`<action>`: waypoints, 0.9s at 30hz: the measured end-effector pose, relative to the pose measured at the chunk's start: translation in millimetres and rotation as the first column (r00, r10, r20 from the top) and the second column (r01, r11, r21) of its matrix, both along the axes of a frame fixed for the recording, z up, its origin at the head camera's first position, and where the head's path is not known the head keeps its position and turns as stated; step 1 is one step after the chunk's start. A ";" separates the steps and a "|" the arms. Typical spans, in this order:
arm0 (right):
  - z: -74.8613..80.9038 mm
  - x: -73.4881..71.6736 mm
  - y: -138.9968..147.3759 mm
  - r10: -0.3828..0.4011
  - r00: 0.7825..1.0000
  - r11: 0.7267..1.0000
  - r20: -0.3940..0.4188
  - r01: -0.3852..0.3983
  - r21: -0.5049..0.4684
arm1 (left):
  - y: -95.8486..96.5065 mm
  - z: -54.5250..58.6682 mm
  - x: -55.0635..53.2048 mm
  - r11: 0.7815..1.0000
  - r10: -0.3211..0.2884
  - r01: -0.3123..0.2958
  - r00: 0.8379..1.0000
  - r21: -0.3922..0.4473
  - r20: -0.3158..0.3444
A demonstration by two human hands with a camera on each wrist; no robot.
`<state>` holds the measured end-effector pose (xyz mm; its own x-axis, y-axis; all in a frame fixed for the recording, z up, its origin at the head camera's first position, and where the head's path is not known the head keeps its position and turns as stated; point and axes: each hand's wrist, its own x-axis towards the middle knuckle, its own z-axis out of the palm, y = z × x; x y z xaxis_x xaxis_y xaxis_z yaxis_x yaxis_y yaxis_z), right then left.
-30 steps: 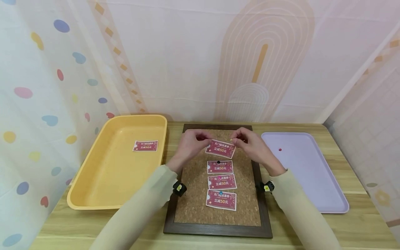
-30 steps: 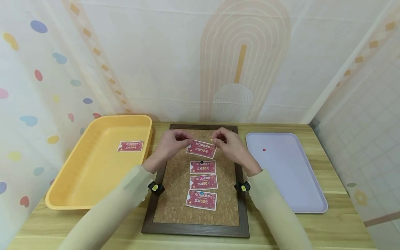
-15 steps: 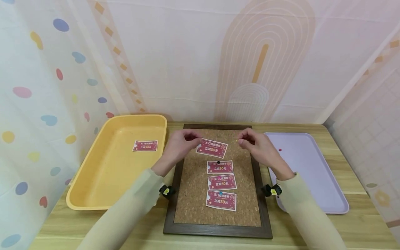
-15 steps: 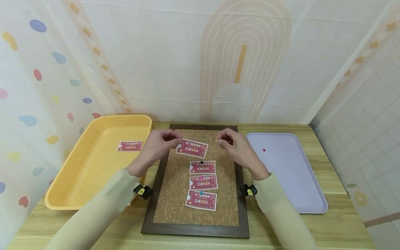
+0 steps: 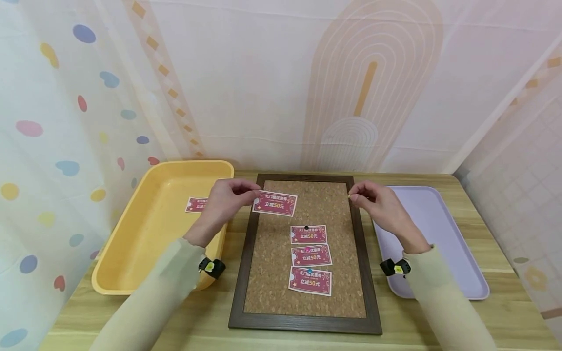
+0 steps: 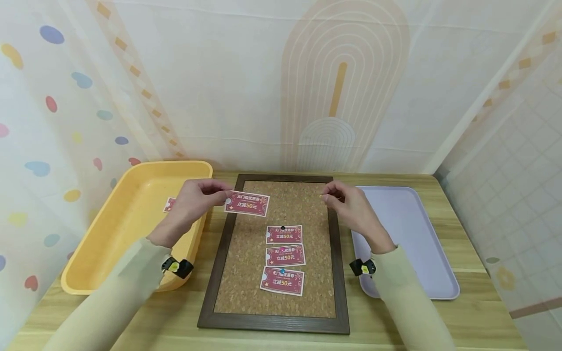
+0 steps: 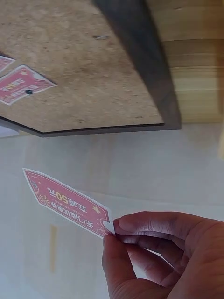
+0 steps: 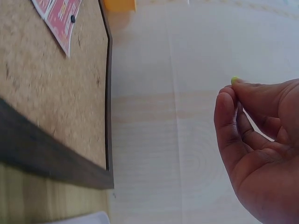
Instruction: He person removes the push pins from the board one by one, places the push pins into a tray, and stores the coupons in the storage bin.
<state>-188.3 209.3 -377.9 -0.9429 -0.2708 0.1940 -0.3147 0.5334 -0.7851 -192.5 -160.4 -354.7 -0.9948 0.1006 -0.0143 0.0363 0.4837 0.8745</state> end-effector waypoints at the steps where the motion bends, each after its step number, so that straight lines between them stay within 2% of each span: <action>1: -0.3 0.0 2.5 -0.006 1.000 1.000 -0.006 0.006 0.008 | -3.9 0.3 -0.3 1.000 0.003 -0.003 1.000 0.007 0.003; 8: -4.4 -0.1 19.5 -0.041 0.998 0.998 -0.039 0.043 0.035 | -29.1 4.7 -0.5 1.000 0.019 -0.019 1.000 0.013 0.005; 14: -7.9 -0.4 33.4 -0.055 0.997 0.998 -0.054 0.056 0.019 | -48.8 6.7 -0.2 0.999 0.040 -0.041 0.999 0.025 0.035; 27: -8.8 -0.1 59.9 -0.062 0.996 0.998 -0.062 0.063 0.030 | -92.7 1.1 -5.1 0.990 0.051 -0.063 0.994 0.127 0.094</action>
